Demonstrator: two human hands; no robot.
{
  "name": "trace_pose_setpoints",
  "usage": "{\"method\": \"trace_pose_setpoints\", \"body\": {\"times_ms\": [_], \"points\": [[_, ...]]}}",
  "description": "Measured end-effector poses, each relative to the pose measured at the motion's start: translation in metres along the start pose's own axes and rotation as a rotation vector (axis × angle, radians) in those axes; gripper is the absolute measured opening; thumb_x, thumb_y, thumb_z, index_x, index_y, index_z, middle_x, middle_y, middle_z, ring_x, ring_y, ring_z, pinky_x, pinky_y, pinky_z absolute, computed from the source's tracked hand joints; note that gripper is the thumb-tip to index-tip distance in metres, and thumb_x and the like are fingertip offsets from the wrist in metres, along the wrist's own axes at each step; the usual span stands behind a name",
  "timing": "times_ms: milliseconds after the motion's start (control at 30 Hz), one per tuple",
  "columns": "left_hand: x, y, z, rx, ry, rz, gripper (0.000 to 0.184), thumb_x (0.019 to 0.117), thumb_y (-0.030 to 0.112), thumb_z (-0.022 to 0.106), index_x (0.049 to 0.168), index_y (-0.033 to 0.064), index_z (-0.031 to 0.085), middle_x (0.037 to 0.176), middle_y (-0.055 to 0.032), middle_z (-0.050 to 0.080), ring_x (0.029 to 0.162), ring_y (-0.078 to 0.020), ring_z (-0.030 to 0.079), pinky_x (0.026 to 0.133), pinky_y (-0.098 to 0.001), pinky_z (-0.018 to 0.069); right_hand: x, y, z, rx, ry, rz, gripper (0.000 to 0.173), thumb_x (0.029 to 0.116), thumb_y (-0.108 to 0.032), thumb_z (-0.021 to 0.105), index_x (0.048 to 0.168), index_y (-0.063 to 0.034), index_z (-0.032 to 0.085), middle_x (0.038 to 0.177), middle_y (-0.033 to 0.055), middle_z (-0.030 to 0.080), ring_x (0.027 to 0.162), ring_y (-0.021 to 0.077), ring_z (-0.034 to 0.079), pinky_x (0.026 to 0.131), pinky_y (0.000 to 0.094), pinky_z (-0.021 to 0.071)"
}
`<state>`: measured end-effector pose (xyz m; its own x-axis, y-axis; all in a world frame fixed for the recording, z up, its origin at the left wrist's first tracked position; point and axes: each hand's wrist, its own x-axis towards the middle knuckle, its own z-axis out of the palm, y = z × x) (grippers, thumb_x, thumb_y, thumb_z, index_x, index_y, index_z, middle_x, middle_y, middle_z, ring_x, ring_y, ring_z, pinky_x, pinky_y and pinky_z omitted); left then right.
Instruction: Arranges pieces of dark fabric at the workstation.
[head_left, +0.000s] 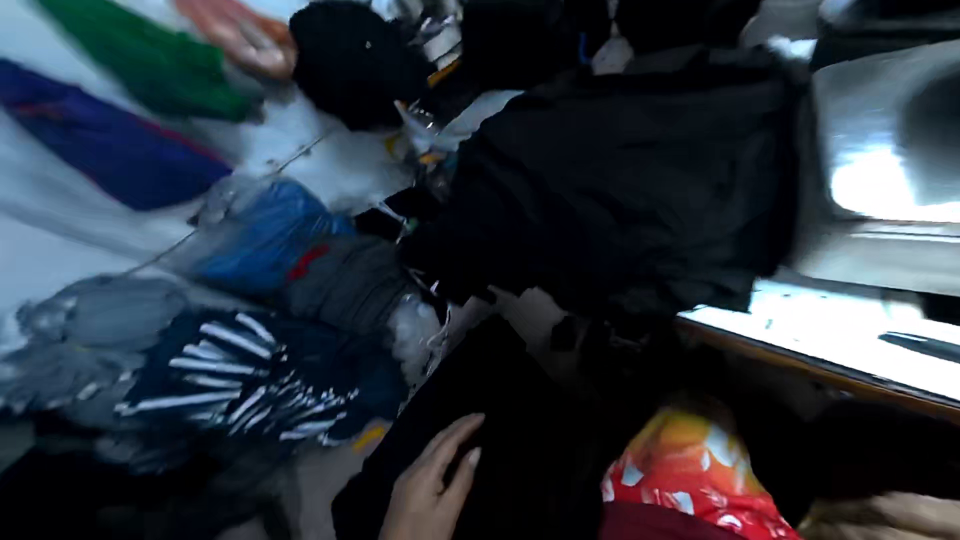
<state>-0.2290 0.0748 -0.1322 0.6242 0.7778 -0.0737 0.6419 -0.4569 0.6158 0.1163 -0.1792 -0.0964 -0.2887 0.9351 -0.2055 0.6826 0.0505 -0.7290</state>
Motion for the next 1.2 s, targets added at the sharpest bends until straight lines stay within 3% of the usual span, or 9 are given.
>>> {"method": "trace_pose_setpoints", "body": {"times_ms": [133,267,333,600,733,800,867,967,1200], "points": [[-0.084,-0.058,0.056,-0.09,-0.06,-0.294,0.034,0.1008,0.006,0.054,0.128,-0.0119,0.063,0.134,-0.0317,0.061,0.124,-0.0443,0.061,0.107,-0.0548,0.0474,0.108,0.025,0.056,-0.03,0.088,-0.184,0.026,0.1036,-0.012,0.056,0.122,-0.0021,0.071,0.112,0.0211,0.073,0.099,0.0387,0.073,0.084,0.0552,0.0584],[-0.116,-0.057,0.111,-0.095,-0.081,-0.334,0.039,0.1013,0.017,0.059,0.132,-0.0078,0.064,0.145,-0.0335,0.051,0.137,-0.0497,0.048,0.115,-0.0602,0.037,0.198,0.036,0.105,-0.145,-0.155,-0.102,0.03,0.1019,-0.012,0.059,0.128,-0.0011,0.067,0.132,0.0258,0.063,0.123,0.0449,0.06,0.1,0.0589,0.0505],[-0.116,-0.05,0.121,-0.038,-0.076,-0.318,0.042,0.1013,0.021,0.06,0.132,-0.0079,0.063,0.14,-0.0322,0.056,0.132,-0.0504,0.053,0.111,-0.0621,0.0396,0.223,0.032,0.12,-0.147,-0.298,-0.01,0.036,0.1013,-0.012,0.06,0.136,-0.0014,0.062,0.143,0.028,0.054,0.132,0.0473,0.052,0.105,0.0612,0.0448],[-0.105,-0.038,0.135,-0.002,0.023,-0.333,0.052,0.0912,0.029,0.074,0.123,-0.0124,0.067,0.128,-0.0337,0.062,0.122,-0.0529,0.058,0.106,-0.0638,0.0426,0.219,0.047,0.147,-0.041,-0.204,-0.032,0.041,0.0997,-0.021,0.065,0.137,-0.0053,0.062,0.141,0.0254,0.055,0.122,0.0438,0.061,0.098,0.0584,0.0515],[-0.088,-0.034,0.128,-0.046,0.057,-0.315,0.027,0.096,0.011,0.064,0.102,-0.0143,0.071,0.11,-0.0316,0.069,0.107,-0.0468,0.067,0.096,-0.0578,0.052,0.203,0.054,0.159,-0.08,0.19,-0.248,0.027,0.0938,-0.027,0.069,0.11,-0.0054,0.073,0.104,0.0204,0.069,0.082,0.0354,0.072,0.066,0.0498,0.0607],[-0.078,-0.037,0.115,-0.184,0.094,-0.473,0.029,0.1021,0.008,0.053,0.112,-0.0159,0.066,0.104,-0.03,0.07,0.101,-0.0403,0.069,0.093,-0.0543,0.0525,0.201,0.054,0.159,-0.05,0.195,-0.243,0.024,0.0952,-0.025,0.068,0.105,-0.0041,0.074,0.098,0.02,0.07,0.079,0.0355,0.072,0.065,0.0511,0.0599],[-0.071,-0.047,0.104,-0.4,0.195,-0.611,0.034,0.1057,0.01,0.046,0.125,-0.013,0.06,0.118,-0.0265,0.067,0.112,-0.0285,0.064,0.102,-0.0453,0.0477,0.201,0.051,0.157,-0.025,0.115,-0.272,0.022,0.0975,-0.021,0.065,0.103,-0.003,0.075,0.097,0.0196,0.071,0.083,0.0358,0.073,0.069,0.0522,0.0599],[-0.069,-0.062,0.097,-0.5,0.287,-0.595,0.029,0.1053,0.01,0.047,0.119,-0.009,0.063,0.111,-0.0156,0.068,0.104,-0.0117,0.063,0.097,-0.0319,0.0493,0.211,0.036,0.157,0.019,-0.05,-0.36,0.021,0.1006,-0.015,0.06,0.109,-0.0025,0.075,0.109,0.0192,0.073,0.095,0.0368,0.073,0.078,0.0548,0.059],[-0.08,-0.054,0.102,-0.576,0.383,-0.558,0.026,0.1041,0.006,0.047,0.116,-0.0122,0.062,0.108,-0.0129,0.068,0.1,-0.0033,0.063,0.094,-0.0225,0.0501,0.27,-0.029,0.157,-0.218,-0.671,-0.159,0.038,0.1108,-0.02,0.042,0.14,0.0016,0.054,0.142,0.0283,0.053,0.119,0.0498,0.059,0.097,0.0647,0.0471]]}}
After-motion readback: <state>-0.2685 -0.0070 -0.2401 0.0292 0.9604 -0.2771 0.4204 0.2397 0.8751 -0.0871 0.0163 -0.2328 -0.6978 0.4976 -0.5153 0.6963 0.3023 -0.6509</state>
